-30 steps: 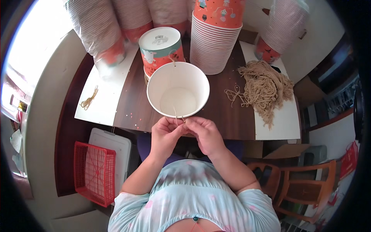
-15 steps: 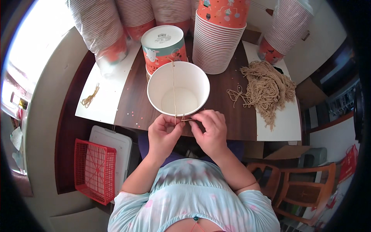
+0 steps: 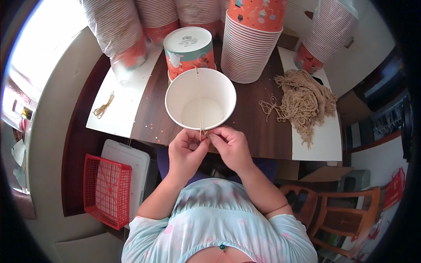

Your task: The person is attaching thin ropes or strings to paper buckets to create handles.

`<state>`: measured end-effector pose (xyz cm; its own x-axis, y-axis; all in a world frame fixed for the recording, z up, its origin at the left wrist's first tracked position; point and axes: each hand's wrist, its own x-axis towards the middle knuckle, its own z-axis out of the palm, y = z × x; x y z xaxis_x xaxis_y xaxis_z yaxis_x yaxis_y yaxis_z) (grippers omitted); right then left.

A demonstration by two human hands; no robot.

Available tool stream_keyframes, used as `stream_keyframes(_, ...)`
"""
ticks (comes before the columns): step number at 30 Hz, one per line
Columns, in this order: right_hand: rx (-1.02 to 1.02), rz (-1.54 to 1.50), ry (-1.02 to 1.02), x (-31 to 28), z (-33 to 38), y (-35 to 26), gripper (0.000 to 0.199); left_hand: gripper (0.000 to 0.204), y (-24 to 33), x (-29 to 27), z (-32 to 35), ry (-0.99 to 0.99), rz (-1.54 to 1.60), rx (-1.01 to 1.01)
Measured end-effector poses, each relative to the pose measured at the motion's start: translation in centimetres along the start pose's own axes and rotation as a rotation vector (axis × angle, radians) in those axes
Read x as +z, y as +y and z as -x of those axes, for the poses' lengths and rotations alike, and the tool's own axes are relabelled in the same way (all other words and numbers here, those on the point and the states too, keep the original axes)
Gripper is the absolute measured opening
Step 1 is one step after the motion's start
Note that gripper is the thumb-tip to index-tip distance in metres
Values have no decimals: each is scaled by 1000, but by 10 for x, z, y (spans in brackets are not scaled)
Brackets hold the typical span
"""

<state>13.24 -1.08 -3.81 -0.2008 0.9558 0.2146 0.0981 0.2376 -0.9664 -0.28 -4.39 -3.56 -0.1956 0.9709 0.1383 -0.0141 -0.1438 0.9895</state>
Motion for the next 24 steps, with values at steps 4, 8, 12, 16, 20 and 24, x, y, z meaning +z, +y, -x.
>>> stream_keyframes(4, 362, -529, -189, -4, 1, 1, 19, 12, -1, -5, 2, -15, 57, -19)
stream_keyframes(8, 493, -827, -199, -5, 2, 7, 18, 12, 1, -6, 3, -6, 112, -38)
stream_keyframes(12, 533, -945, -195, -4, 2, 13, 16, 9, 1, -7, 2, -19, 156, -28)
stream_keyframes(16, 654, -1100, -257, -6, 2, 18, 14, 13, -3, -7, 4, -53, 147, 26)
stream_keyframes(20, 542, -933, -121, 2, 5, 9, 18, 20, -4, -6, 2, -52, -217, 397)
stream_keyframes(24, 549, -930, -87, 6, 8, 13, 13, 20, -2, -3, 4, 21, -355, 507)
